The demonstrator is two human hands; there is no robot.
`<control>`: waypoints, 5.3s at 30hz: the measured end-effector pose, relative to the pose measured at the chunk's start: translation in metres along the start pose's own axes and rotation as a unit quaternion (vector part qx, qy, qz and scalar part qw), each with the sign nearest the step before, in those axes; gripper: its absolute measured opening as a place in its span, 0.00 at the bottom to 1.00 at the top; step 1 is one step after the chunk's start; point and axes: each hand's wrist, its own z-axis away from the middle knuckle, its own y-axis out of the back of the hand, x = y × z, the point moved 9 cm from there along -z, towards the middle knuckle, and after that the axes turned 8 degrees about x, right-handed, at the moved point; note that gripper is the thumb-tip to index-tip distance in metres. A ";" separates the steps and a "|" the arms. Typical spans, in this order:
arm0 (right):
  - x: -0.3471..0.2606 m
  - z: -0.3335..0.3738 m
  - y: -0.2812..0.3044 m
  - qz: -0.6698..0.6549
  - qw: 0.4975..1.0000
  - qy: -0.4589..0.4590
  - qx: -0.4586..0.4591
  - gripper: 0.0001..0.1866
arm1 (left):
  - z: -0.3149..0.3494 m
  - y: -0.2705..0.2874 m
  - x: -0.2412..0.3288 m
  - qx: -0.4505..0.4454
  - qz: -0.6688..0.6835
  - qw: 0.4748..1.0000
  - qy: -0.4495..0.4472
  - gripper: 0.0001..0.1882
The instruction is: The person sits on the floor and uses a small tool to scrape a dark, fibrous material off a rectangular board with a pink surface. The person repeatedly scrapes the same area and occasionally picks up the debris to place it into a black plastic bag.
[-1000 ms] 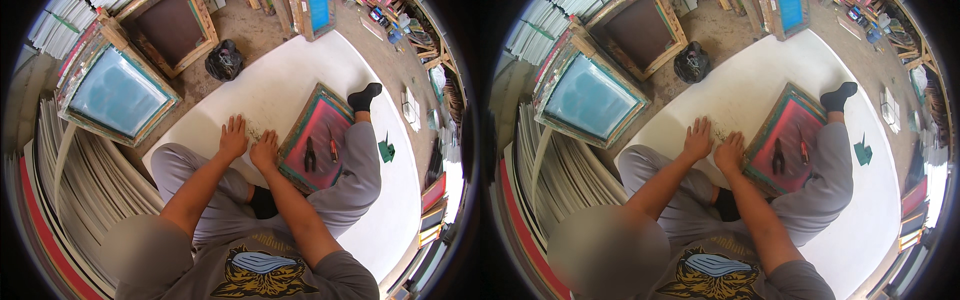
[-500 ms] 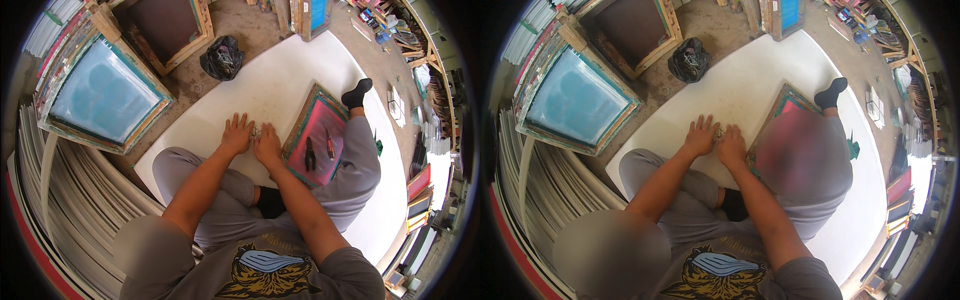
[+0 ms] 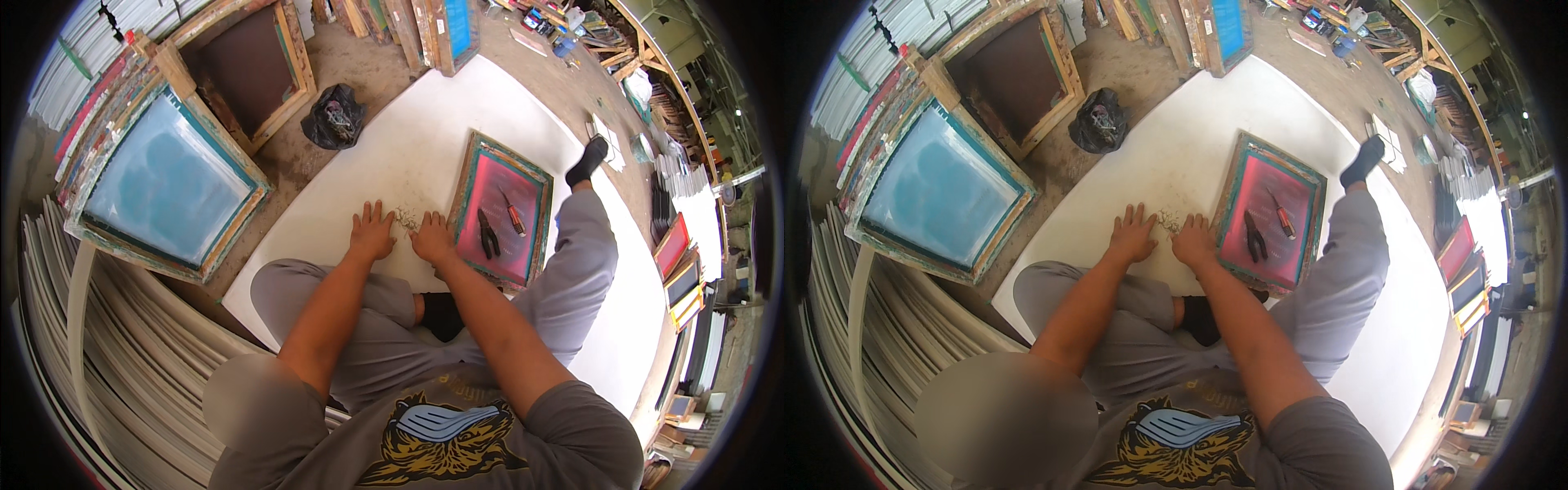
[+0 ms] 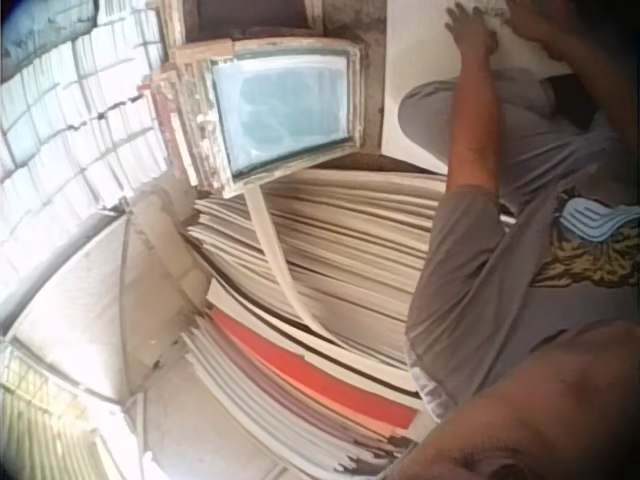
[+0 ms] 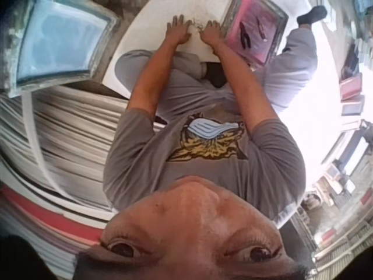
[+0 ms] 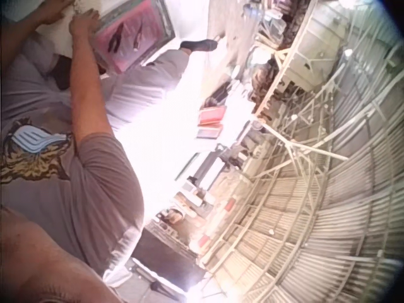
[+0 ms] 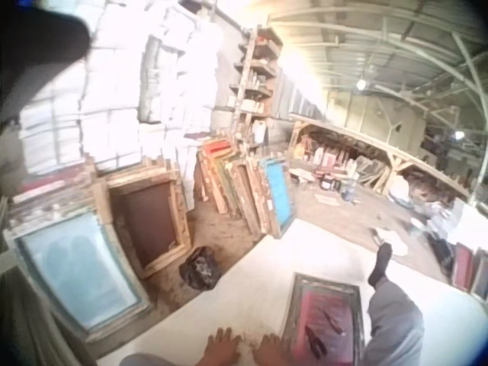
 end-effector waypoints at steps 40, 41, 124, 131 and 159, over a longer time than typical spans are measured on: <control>0.008 0.035 -0.022 -0.015 0.996 0.089 0.008 0.44 | -0.016 0.001 0.041 0.120 -0.064 0.990 -0.024 0.33; 0.001 0.034 -0.023 -0.033 0.995 0.096 0.011 0.43 | -0.014 0.002 0.040 0.101 -0.062 0.992 -0.032 0.33; -0.025 -0.021 -0.009 -0.299 0.918 0.195 0.172 0.05 | -0.007 0.037 -0.003 0.220 0.126 0.964 0.077 0.23; -0.023 -0.029 -0.019 -0.292 0.939 0.156 0.088 0.04 | -0.020 0.045 -0.021 0.212 0.215 0.938 0.169 0.20; -0.058 -0.092 0.014 -0.696 0.698 -0.090 -0.143 0.09 | -0.018 0.099 -0.127 0.321 0.536 0.683 0.378 0.46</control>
